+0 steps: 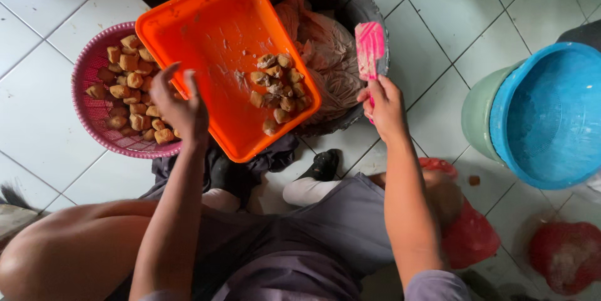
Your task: The person scoops a white paste from a metal basin using a pink spatula and spreads it onto small brown food items in an orange tray. The person repeatedly picks up items, applies the paste, and places them back in the tray.
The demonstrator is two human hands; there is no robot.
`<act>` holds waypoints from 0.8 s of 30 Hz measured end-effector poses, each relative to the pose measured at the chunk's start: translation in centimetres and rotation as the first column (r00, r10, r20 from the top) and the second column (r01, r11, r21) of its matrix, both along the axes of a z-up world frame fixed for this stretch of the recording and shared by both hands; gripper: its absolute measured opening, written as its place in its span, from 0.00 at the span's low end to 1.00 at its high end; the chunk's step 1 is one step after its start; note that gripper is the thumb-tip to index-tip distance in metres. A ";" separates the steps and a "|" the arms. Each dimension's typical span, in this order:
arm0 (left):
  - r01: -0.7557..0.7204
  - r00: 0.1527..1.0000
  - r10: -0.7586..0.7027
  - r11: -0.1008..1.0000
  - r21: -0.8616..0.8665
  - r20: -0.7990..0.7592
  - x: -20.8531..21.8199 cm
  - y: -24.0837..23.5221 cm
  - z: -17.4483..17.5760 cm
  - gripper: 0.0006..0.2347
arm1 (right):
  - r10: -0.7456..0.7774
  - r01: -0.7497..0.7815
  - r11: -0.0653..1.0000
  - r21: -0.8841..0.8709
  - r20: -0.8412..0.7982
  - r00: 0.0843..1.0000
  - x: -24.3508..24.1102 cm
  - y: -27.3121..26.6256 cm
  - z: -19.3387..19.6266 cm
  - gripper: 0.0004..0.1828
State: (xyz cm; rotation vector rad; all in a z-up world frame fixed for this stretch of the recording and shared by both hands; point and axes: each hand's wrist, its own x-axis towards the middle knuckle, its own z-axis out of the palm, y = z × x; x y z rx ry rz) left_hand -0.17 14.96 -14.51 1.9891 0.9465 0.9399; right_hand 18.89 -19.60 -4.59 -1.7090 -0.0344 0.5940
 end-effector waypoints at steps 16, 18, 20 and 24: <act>-0.152 0.739 0.118 0.988 0.006 -0.663 -8.8 5.1 -12.7 0.30 | -0.181 0.509 0.835 0.208 -0.770 0.612 14.7 6.4 -22.8 0.09; -0.223 0.705 0.123 0.973 -0.053 -0.699 -8.4 5.6 -12.5 0.29 | -0.256 0.479 0.863 0.162 -0.676 0.691 15.5 7.1 -24.0 0.08; -0.272 0.685 0.143 0.960 -0.069 -0.714 -8.4 6.1 -12.6 0.26 | -0.270 0.303 0.953 -0.004 -0.465 0.843 15.4 8.1 -24.7 0.08; -0.330 0.644 0.197 0.943 -0.035 -0.739 -8.3 6.6 -13.3 0.17 | -0.097 0.037 0.972 -0.231 -0.257 0.962 15.0 10.9 -23.6 0.18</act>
